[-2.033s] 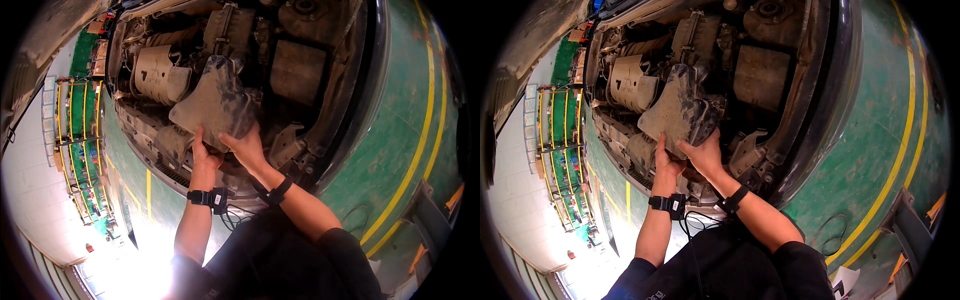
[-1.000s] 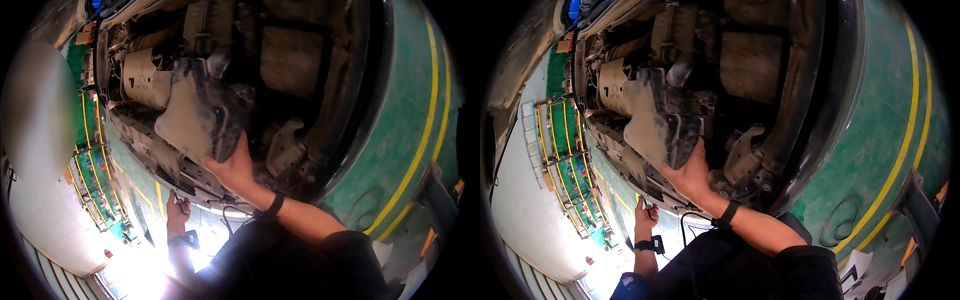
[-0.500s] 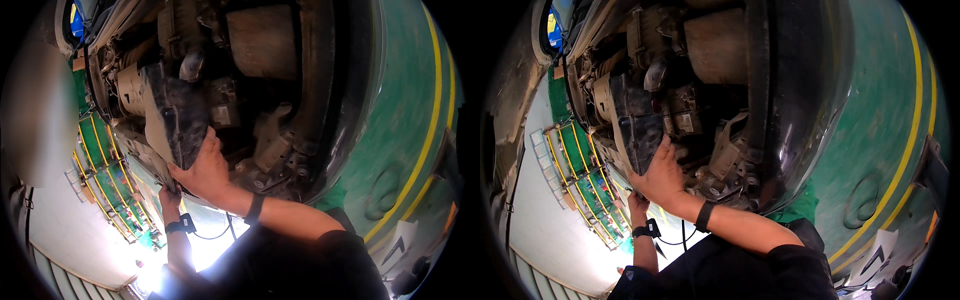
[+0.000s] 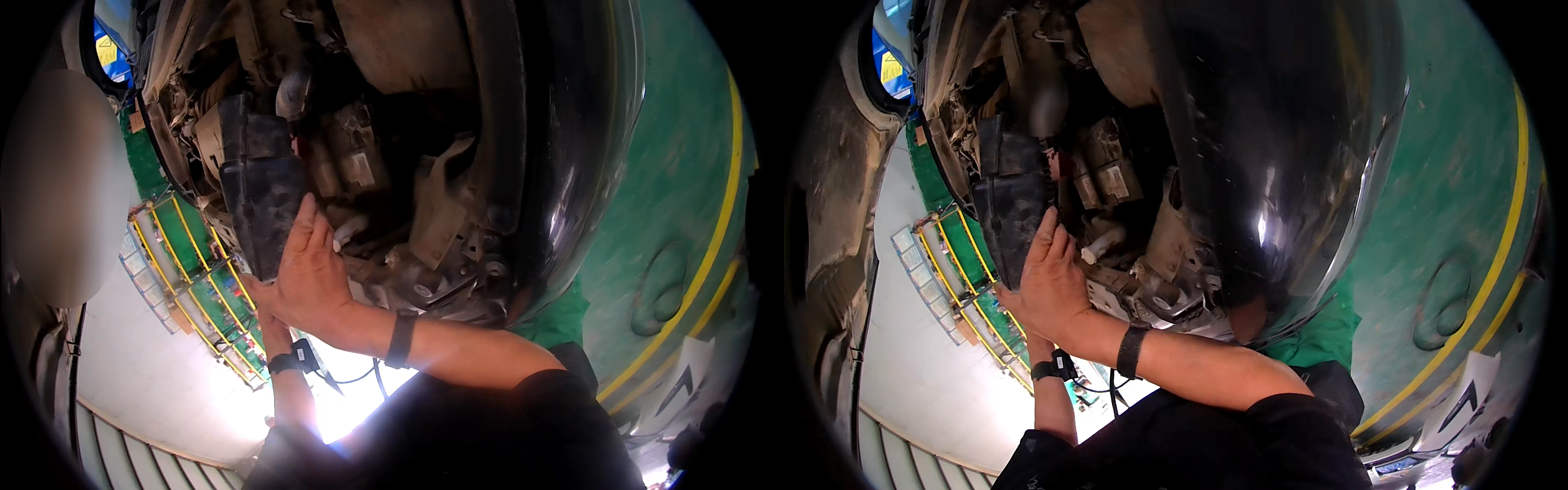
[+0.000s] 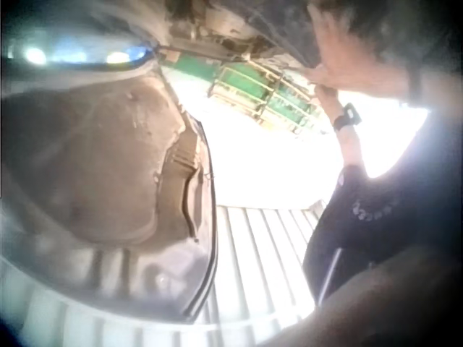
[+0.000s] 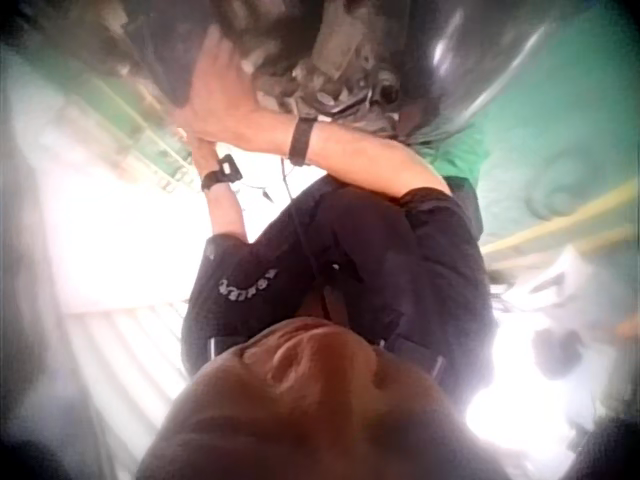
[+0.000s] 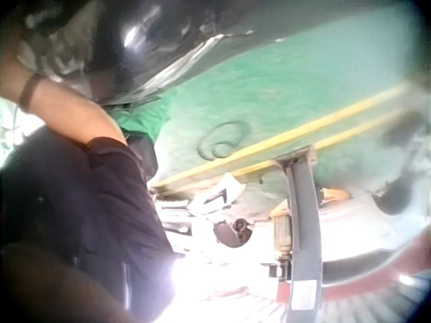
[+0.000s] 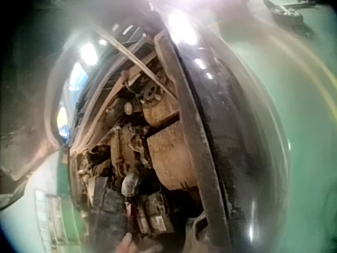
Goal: The person works on a car's air intake assembly, loosening fasteners with a screwdriver and by hand before positioning the plastic components.
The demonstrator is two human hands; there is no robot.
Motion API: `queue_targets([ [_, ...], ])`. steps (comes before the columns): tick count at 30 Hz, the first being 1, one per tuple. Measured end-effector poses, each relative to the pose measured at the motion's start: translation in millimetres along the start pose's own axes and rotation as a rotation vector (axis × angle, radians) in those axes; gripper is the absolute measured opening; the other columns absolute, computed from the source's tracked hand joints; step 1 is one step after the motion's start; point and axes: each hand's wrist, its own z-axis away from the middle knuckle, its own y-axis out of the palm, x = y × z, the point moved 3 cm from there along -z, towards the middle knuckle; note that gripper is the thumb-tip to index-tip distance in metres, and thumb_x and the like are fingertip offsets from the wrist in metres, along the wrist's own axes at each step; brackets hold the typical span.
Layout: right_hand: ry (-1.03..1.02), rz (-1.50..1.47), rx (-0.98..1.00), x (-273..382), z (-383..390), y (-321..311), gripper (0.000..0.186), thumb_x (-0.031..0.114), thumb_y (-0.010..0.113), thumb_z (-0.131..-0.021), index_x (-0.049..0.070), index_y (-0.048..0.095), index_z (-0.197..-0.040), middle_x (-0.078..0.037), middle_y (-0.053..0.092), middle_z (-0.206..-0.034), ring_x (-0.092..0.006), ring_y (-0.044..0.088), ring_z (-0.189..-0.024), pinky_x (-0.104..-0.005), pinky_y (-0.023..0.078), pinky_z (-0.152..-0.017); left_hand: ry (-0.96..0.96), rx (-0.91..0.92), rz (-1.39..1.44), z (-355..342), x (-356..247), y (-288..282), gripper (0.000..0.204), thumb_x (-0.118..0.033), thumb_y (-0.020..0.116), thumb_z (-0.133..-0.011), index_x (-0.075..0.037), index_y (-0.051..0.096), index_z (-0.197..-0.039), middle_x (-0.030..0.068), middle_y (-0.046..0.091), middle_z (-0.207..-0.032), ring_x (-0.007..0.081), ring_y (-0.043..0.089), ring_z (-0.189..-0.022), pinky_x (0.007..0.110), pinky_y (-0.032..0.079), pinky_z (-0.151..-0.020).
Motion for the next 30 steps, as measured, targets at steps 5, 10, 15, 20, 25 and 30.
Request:
queue_targets([
  [5,-0.075,0.052,-0.035,0,-4,4,0.124,0.045,0.078,-0.079,-0.018,-0.004,-0.147,-0.035,0.030,-0.134,-0.0456,0.039,-0.125,-0.0464,0.044,-0.102,0.005,-0.003,-0.040,-1,-9,1,0.027,-0.014,0.047,-0.100,-0.003,0.060,-0.121,0.0085,0.067,-0.113,0.0238,0.065,-0.101,0.033,0.053,-0.080],
  [10,-0.114,0.034,-0.036,-1,-8,3,0.122,0.044,0.078,-0.079,-0.022,-0.001,-0.145,-0.034,0.032,-0.131,-0.0438,0.043,-0.120,-0.0451,0.046,-0.099,0.016,0.007,-0.071,-5,-16,2,0.027,-0.013,0.047,-0.100,-0.003,0.060,-0.121,0.0084,0.067,-0.113,0.0238,0.065,-0.101,0.033,0.053,-0.079],
  [15,-0.091,0.045,-0.028,-4,-2,-2,0.122,0.043,0.078,-0.079,-0.022,-0.001,-0.145,-0.034,0.033,-0.130,-0.0430,0.043,-0.119,-0.0450,0.045,-0.100,0.034,0.015,-0.091,-8,-22,1,0.027,-0.012,0.048,-0.099,-0.003,0.060,-0.121,0.0082,0.067,-0.112,0.0237,0.065,-0.100,0.033,0.054,-0.078],
  [20,-0.054,-0.012,-0.067,-17,12,-1,0.124,0.043,0.080,-0.077,-0.019,-0.003,-0.146,-0.033,0.031,-0.132,-0.0443,0.040,-0.122,-0.0475,0.044,-0.102,0.037,0.028,-0.093,-12,-22,1,0.027,-0.011,0.048,-0.099,-0.003,0.060,-0.121,0.0081,0.067,-0.112,0.0236,0.065,-0.100,0.033,0.054,-0.077],
  [25,-0.032,-0.113,-0.161,-30,10,-19,0.122,0.037,0.082,-0.072,-0.013,0.001,-0.148,-0.034,0.032,-0.133,-0.0474,0.039,-0.125,-0.0487,0.041,-0.105,0.026,0.023,-0.072,-10,-2,4,0.026,-0.010,0.049,-0.098,-0.003,0.060,-0.121,0.0080,0.067,-0.111,0.0236,0.066,-0.099,0.033,0.054,-0.077],
  [30,0.017,-0.087,-0.142,-41,5,-41,0.118,0.031,0.078,-0.072,-0.017,0.001,-0.148,-0.039,0.033,-0.137,-0.0496,0.041,-0.126,-0.0492,0.040,-0.108,0.002,0.058,0.070,-11,22,-2,0.027,-0.006,0.051,-0.095,-0.004,0.060,-0.119,0.0084,0.068,-0.111,0.0239,0.066,-0.100,0.034,0.055,-0.075],
])
